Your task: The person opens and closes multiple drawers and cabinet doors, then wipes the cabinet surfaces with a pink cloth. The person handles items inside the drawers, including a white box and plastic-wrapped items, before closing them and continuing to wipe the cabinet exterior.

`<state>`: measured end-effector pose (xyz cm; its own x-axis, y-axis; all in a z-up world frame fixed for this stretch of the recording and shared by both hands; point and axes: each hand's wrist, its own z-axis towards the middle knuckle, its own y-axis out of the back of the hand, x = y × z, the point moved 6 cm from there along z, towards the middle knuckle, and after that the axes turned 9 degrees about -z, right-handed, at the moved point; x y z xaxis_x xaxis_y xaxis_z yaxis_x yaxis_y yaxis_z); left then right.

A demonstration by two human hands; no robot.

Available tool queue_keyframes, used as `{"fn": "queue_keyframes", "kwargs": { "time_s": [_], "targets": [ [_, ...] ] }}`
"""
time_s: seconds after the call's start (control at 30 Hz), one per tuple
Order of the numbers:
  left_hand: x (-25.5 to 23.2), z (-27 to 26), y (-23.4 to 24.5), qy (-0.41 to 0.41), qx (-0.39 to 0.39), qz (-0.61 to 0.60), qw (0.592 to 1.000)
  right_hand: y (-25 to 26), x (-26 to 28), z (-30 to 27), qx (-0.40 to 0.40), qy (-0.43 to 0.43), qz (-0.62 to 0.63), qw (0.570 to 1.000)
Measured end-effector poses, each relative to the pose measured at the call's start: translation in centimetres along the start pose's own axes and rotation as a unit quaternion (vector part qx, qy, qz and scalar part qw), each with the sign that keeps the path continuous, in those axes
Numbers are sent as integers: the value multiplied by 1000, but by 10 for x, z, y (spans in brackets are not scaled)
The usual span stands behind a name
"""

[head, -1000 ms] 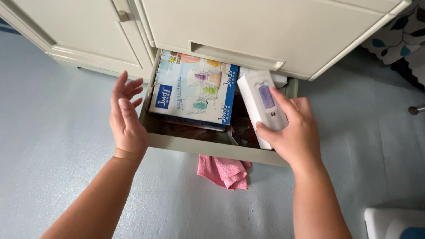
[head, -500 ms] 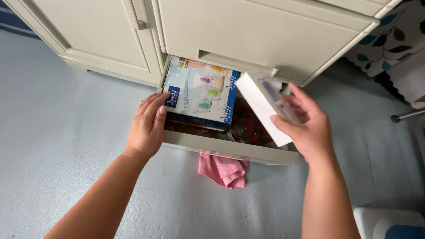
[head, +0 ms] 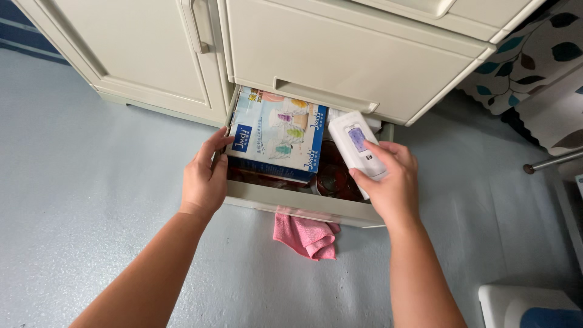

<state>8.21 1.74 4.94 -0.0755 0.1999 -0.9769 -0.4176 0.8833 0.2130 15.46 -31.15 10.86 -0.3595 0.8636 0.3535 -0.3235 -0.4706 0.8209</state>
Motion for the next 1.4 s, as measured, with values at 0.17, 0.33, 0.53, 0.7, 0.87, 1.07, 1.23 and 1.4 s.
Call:
{"fn": "queue_keyframes", "kwargs": {
  "time_s": [0.17,0.33,0.53,0.7,0.87,1.07,1.23,1.4],
  "targets": [
    [-9,-1,-2,-103,9,1,995,-10,-4,-4,18,0,1,1000],
    [-5,2,-1,-145,10,17,989,-9,-9,-2,25,-16,32,999],
    [-2,2,-2,-175,19,28,984,-18,-12,-3,58,-16,-33,998],
    [-2,3,-2,-163,22,35,986,-15,-29,-2,25,-53,-10,998],
    [-2,4,-3,-163,35,31,986,-12,-54,2,73,-96,46,992],
    [-3,4,-1,-163,32,26,986,-35,-34,4,84,-27,-83,993],
    [-2,5,-2,-180,33,35,983,-45,-33,14,86,-3,-87,992],
    [1,8,-4,-187,34,45,981,-50,-36,13,103,12,-95,990]
  ]
}}
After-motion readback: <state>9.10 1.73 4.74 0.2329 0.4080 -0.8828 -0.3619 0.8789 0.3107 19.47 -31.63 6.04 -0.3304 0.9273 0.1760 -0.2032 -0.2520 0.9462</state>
